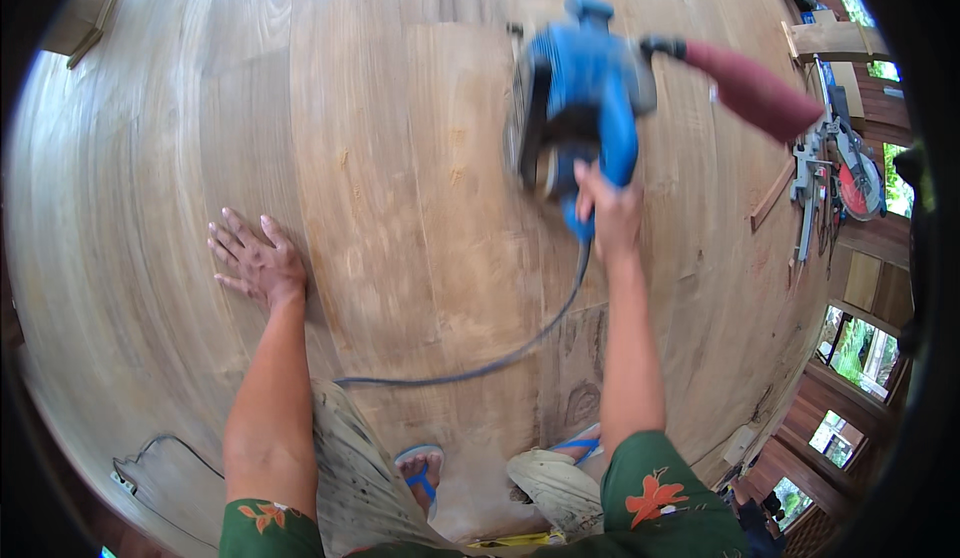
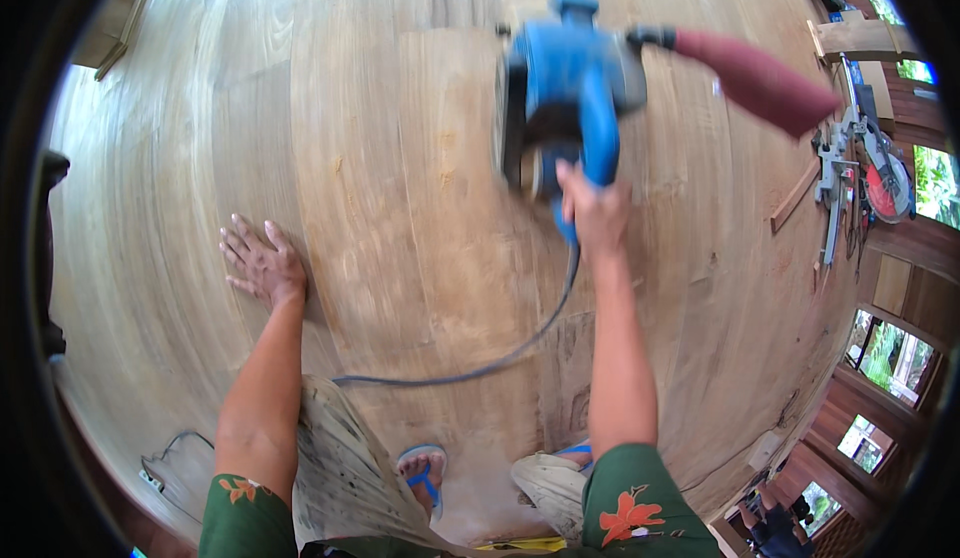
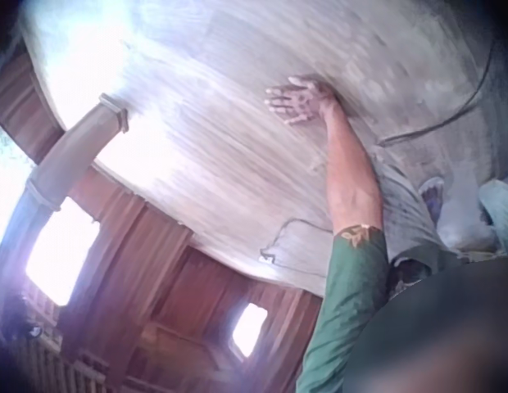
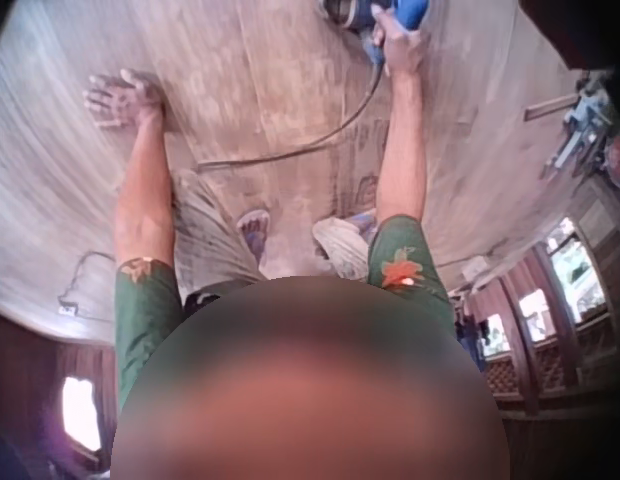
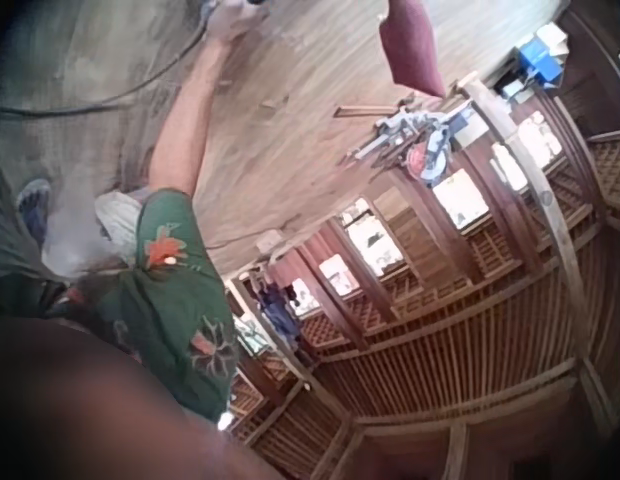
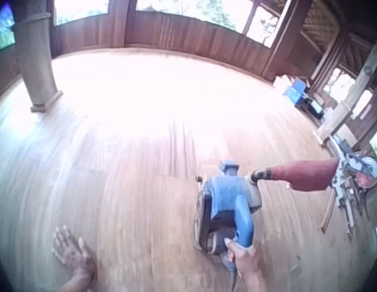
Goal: The person uses a blue electric floor sander to sand a wooden floor. They move the sander back and forth across the floor surface in a systematic pattern, occasionally adjusting their position to reach different areas.
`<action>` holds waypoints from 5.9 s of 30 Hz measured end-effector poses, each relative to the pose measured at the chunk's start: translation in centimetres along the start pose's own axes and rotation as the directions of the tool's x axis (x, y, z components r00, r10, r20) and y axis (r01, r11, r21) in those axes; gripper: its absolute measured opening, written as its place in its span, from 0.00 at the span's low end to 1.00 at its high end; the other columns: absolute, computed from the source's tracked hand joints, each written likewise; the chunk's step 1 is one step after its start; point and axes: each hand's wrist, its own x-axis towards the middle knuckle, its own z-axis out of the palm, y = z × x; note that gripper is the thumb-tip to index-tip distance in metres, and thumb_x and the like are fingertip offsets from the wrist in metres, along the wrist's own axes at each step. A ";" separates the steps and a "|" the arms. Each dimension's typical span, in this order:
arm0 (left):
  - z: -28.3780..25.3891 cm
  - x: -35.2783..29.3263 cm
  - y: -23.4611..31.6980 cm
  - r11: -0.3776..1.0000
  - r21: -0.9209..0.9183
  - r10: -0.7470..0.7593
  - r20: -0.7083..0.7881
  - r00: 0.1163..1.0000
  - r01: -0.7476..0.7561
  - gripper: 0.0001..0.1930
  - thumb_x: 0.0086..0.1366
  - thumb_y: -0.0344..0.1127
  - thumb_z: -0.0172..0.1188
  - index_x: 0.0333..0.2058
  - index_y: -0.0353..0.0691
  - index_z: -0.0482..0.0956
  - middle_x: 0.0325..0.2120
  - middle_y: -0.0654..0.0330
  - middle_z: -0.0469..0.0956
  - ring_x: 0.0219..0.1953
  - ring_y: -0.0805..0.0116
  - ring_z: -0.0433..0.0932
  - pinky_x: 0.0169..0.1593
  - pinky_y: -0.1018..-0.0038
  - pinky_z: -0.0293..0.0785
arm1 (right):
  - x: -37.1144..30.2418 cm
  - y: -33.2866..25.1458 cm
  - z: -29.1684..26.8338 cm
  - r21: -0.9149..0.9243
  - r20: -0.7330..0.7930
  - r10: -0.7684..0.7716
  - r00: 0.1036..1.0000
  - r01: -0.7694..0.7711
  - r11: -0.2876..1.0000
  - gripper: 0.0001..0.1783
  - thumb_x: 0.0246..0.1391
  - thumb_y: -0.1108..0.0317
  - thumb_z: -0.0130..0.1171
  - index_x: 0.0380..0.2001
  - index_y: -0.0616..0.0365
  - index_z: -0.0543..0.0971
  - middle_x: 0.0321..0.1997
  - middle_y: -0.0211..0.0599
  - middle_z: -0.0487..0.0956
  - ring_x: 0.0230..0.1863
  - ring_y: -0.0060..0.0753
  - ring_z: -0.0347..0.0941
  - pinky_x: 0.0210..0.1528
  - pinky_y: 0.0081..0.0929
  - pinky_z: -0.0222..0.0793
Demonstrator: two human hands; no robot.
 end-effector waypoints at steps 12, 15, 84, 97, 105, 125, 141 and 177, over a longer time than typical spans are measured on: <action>1.1 0.6 0.0 1.000 0.004 -0.004 -0.035 0.999 0.004 0.38 0.79 0.63 0.38 0.81 0.56 0.49 0.82 0.57 0.44 0.84 0.55 0.39 0.80 0.37 0.32 | 17.9 -5.9 6.4 0.113 0.108 -0.005 0.994 -0.007 0.994 0.11 0.56 0.67 0.70 0.24 0.60 0.81 0.19 0.29 0.76 0.17 0.21 0.68 0.21 0.26 0.63; 1.3 0.7 -0.1 1.000 0.022 0.003 -0.049 0.999 -0.002 0.38 0.79 0.64 0.38 0.81 0.56 0.49 0.82 0.57 0.45 0.84 0.56 0.39 0.80 0.37 0.32 | 14.9 -5.0 5.2 0.117 0.107 0.033 0.994 -0.046 0.992 0.11 0.56 0.67 0.70 0.26 0.61 0.81 0.18 0.29 0.75 0.16 0.21 0.67 0.20 0.25 0.62; 1.4 0.7 -0.1 0.999 0.031 0.013 -0.054 0.998 -0.011 0.38 0.79 0.64 0.38 0.81 0.58 0.49 0.82 0.57 0.43 0.84 0.56 0.39 0.80 0.36 0.33 | -25.0 5.4 -8.9 -0.030 -0.091 0.309 0.947 -0.313 0.949 0.16 0.57 0.65 0.75 0.23 0.56 0.77 0.16 0.26 0.74 0.17 0.21 0.70 0.22 0.25 0.63; 1.3 0.7 -0.2 1.000 -0.012 0.017 -0.037 0.999 -0.018 0.38 0.79 0.63 0.39 0.81 0.54 0.49 0.82 0.54 0.44 0.84 0.53 0.39 0.80 0.36 0.32 | 9.1 -3.9 5.5 -0.023 0.082 -0.042 0.996 0.044 0.999 0.18 0.55 0.62 0.73 0.16 0.54 0.77 0.16 0.30 0.75 0.16 0.25 0.68 0.23 0.29 0.64; 1.7 0.7 -0.1 1.000 -0.011 0.016 -0.105 0.994 -0.017 0.38 0.78 0.62 0.41 0.80 0.54 0.51 0.81 0.53 0.47 0.83 0.52 0.41 0.79 0.35 0.33 | 16.8 -6.4 8.8 0.110 0.150 -0.082 0.985 0.066 0.992 0.13 0.57 0.66 0.72 0.26 0.60 0.79 0.20 0.30 0.76 0.17 0.23 0.69 0.22 0.26 0.68; 0.1 -6.0 0.5 0.885 0.054 0.463 0.023 0.886 -0.463 0.36 0.82 0.56 0.31 0.81 0.47 0.40 0.82 0.55 0.34 0.83 0.53 0.33 0.82 0.47 0.27 | -14.0 4.0 -1.4 0.095 0.009 0.023 1.000 -0.024 0.995 0.13 0.56 0.66 0.73 0.27 0.58 0.78 0.17 0.27 0.73 0.15 0.21 0.67 0.21 0.26 0.60; 3.8 -17.5 2.9 0.429 -0.265 0.872 -0.126 0.472 -0.864 0.38 0.77 0.57 0.45 0.79 0.47 0.54 0.81 0.63 0.53 0.83 0.63 0.47 0.82 0.49 0.32 | -22.9 7.3 -5.4 0.182 0.036 0.150 0.988 -0.154 0.971 0.13 0.58 0.71 0.70 0.29 0.57 0.73 0.17 0.29 0.71 0.15 0.24 0.67 0.20 0.27 0.64; 1.4 1.2 -19.4 0.954 0.054 -0.287 -0.113 0.951 0.294 0.38 0.79 0.64 0.37 0.81 0.58 0.47 0.82 0.50 0.43 0.83 0.47 0.39 0.80 0.38 0.33 | 5.9 -7.9 23.2 0.170 0.192 -0.195 0.962 0.163 0.972 0.13 0.57 0.63 0.75 0.32 0.59 0.81 0.24 0.30 0.78 0.22 0.23 0.74 0.24 0.26 0.71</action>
